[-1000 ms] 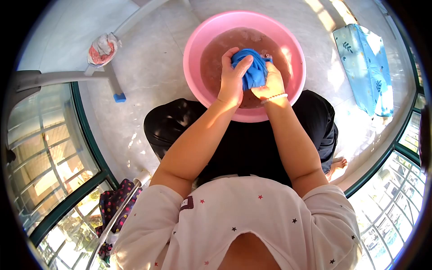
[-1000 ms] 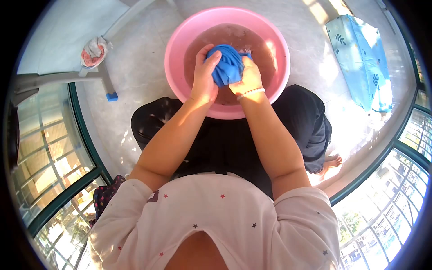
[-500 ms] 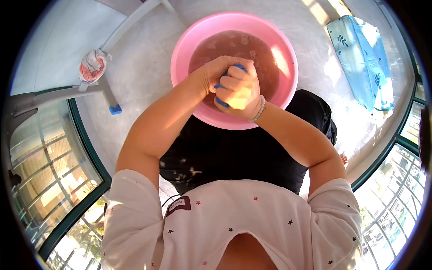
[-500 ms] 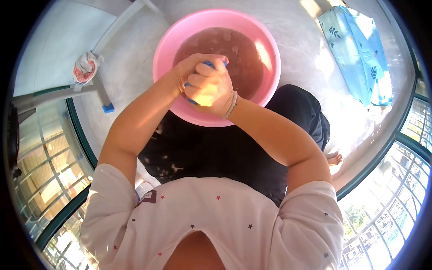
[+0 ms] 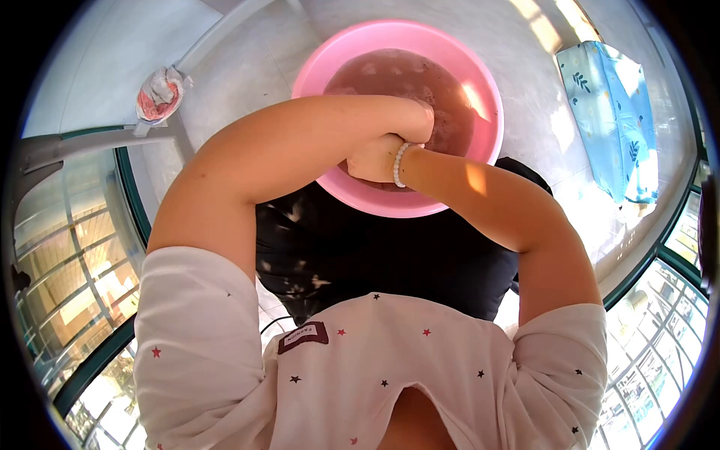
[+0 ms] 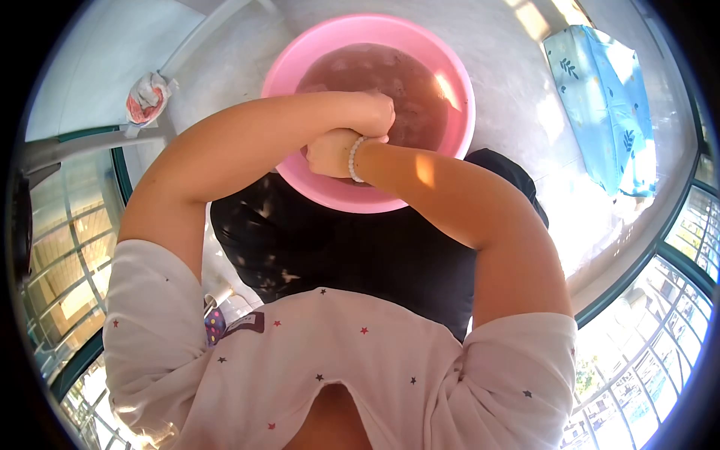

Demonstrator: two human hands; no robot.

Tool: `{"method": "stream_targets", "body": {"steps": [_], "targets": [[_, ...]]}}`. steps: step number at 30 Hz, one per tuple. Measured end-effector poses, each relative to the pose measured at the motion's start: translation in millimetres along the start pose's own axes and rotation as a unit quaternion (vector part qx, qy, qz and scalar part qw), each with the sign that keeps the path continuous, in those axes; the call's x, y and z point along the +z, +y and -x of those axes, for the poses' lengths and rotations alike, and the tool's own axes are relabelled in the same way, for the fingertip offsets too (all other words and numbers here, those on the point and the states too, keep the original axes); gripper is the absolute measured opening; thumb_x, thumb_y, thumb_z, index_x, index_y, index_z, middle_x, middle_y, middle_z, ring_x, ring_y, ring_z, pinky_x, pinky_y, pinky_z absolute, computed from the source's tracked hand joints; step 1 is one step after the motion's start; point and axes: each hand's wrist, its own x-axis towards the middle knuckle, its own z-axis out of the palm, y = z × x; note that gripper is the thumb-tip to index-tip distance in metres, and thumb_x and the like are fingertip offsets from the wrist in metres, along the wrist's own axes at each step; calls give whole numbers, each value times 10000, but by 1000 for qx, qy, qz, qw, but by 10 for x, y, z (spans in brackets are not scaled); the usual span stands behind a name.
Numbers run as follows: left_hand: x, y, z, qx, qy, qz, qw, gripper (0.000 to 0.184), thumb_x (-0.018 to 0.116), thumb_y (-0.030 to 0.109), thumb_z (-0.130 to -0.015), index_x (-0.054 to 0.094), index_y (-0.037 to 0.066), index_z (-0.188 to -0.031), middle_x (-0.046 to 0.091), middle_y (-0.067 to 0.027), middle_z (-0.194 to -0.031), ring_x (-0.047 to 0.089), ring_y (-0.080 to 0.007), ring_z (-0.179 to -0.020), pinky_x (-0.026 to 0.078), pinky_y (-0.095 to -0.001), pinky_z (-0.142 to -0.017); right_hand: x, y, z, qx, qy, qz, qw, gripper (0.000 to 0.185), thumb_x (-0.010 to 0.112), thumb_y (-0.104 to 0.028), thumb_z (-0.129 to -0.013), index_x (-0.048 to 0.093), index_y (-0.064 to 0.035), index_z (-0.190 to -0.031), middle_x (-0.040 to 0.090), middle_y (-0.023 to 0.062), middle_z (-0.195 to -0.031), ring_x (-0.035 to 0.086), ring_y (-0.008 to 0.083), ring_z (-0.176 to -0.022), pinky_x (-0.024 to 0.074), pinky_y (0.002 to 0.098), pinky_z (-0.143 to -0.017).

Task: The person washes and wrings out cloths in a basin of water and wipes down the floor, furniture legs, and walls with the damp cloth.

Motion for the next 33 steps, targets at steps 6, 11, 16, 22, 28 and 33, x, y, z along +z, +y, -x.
{"method": "stream_targets", "body": {"steps": [6,11,16,22,28,33], "targets": [[-73,-174,-86,28,147,117,982,346,581,367,-851,669,46,-757,638,-132,-733,605,-259,-697,457,-389,-633,205,324,156,-220,184,237,928,92,585,-183,-732,613,-109,-685,625,15,-949,566,185,-953,441,352,-805],[-247,-332,1051,64,108,653,747,418,545,461,-889,585,61,-1007,596,-98,-1049,584,-206,-884,484,-392,-762,-302,107,623,8,399,-69,914,476,815,-200,-618,573,-170,-1027,511,121,-1018,520,300,-944,424,429,-812],[231,-527,1676,190,321,471,799,287,601,335,-889,577,57,-956,568,-20,-888,533,-126,-806,436,-285,-749,-495,118,599,287,459,-383,749,361,683,-95,-809,524,19,-1112,577,83,-1035,552,155,-935,441,275,-849],[565,-818,2634,88,498,600,620,178,588,249,-908,569,73,-929,537,38,-808,487,-52,-763,406,-213,-679,-787,-369,-440,144,394,-659,624,219,550,-88,-908,559,41,-1085,606,66,-1012,567,126,-911,442,261,-841],[1033,-1831,3587,-59,744,461,480,159,606,219,-899,597,63,-928,550,48,-795,492,-37,-762,392,-189,-694,-890,-1189,-1781,21,288,-541,790,337,685,-292,-802,651,31,-892,654,58,-749,569,102,-700,462,261,-670],[1777,-2656,3762,-343,755,310,465,214,648,255,-845,624,43,-859,570,-16,-674,510,-105,-621,420,-263,-574,-410,-1542,-2298,23,89,-303,948,462,540,-469,-841,675,-35,-923,660,200,-831,646,320,-817,486,385,-729]]}}
